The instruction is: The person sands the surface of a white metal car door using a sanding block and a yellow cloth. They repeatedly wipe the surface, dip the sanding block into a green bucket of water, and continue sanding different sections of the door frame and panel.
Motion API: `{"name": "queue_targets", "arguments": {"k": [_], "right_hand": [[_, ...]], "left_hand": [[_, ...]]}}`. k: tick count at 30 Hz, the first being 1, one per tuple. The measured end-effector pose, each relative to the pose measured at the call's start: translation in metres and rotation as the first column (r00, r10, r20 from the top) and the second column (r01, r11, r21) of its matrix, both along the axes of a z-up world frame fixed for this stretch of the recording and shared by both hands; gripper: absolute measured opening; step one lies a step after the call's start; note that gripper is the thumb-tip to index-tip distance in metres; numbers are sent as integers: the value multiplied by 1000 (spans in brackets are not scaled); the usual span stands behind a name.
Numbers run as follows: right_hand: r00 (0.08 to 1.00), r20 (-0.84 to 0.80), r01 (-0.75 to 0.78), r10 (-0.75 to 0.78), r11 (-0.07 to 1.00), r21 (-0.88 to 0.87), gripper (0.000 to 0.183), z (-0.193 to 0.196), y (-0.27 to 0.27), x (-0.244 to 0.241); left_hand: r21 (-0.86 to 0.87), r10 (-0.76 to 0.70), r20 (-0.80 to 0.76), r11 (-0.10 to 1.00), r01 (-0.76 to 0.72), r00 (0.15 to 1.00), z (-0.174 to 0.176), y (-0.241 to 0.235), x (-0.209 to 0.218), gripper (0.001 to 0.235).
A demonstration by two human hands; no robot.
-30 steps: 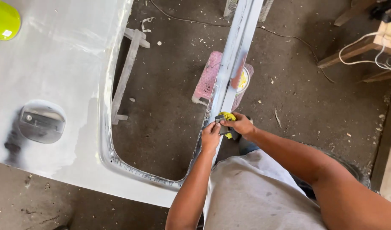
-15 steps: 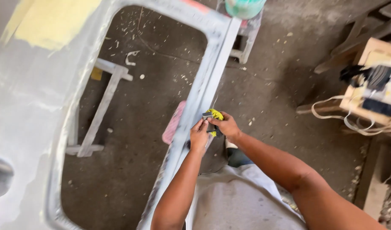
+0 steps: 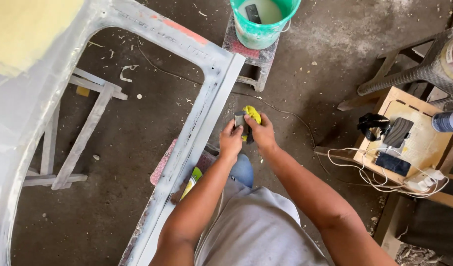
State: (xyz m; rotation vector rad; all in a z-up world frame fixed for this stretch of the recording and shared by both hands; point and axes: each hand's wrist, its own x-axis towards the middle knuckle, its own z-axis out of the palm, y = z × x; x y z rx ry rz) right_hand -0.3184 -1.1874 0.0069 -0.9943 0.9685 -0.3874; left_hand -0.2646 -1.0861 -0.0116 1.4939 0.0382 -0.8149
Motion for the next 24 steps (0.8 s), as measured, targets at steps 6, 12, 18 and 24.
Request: {"name": "queue_targets", "arguments": {"k": [6,12,18,24], "right_hand": [[991,-19,-128,129,931,-341,37,-14,-94,58],[899,-387,-426,204,613,-666,46,42,-182,125],[775,-583,-629,244,202,-751,46,84,-248,184],[702,-679,-673,215,-113,-731,45,99,-290,231]], "left_hand": [[-120,62,0,991,-62,998,-21,-89,56,33],[-110,56,-33,992,-59,998,-16,-173,128,32],[-146,80,-92,985,-93,992,5,-240,188,20],[-188,179,-150,960,-206,972,10,-285,227,18]]}}
